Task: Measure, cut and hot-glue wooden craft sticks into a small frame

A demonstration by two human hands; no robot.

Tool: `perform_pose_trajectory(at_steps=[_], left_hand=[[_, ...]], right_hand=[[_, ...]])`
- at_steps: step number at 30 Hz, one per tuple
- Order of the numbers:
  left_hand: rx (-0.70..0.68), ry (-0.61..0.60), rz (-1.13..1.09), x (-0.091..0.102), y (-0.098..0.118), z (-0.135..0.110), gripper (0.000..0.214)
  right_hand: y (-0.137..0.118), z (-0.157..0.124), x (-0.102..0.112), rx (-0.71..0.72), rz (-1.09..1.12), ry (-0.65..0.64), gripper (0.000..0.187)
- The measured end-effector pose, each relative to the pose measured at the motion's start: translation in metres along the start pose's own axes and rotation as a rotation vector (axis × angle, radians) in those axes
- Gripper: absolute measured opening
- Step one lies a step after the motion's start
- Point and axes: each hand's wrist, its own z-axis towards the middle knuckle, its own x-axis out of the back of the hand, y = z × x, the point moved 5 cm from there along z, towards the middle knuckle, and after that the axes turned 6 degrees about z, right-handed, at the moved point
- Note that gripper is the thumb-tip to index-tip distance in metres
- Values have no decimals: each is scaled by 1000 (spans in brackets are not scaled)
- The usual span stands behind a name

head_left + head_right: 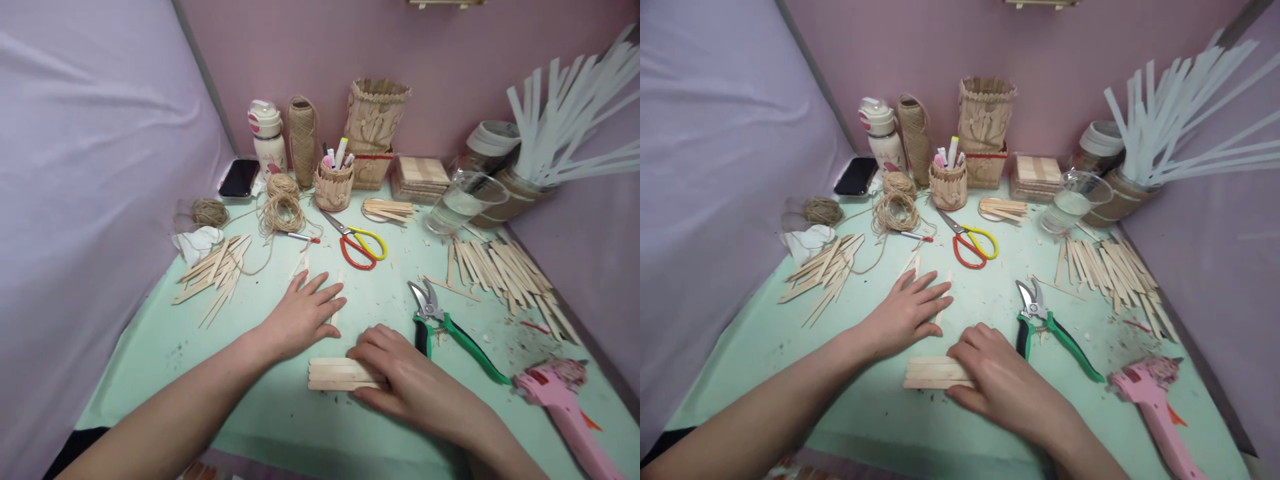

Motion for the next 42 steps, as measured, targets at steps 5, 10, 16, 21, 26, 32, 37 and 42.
perform_pose_trajectory(at_steps=[5, 10, 16, 21, 26, 32, 37, 42], left_hand=[[33, 39, 28, 2, -4, -3, 52], [108, 150, -72, 12, -15, -6, 50], [439, 275, -51, 18, -38, -12, 31], [394, 150, 46, 5, -25, -12, 41], [353, 158, -60, 1, -16, -9, 41], [306, 187, -194, 6, -15, -5, 34], [261, 135, -4, 5, -12, -8, 34], [299, 132, 143, 3, -12, -14, 40]], right_hand=[[0, 2, -8, -10, -50, 31, 23], [-1, -2, 3, -13, 18, 63, 38], [4, 32, 22, -79, -93, 271, 27], [6, 75, 4, 14, -294, 337, 64], [9, 87, -7, 45, -303, 349, 65], [5, 83, -4, 18, -342, 376, 64], [6, 77, -4, 27, -417, 404, 53], [2, 77, -2, 33, -410, 380, 63]])
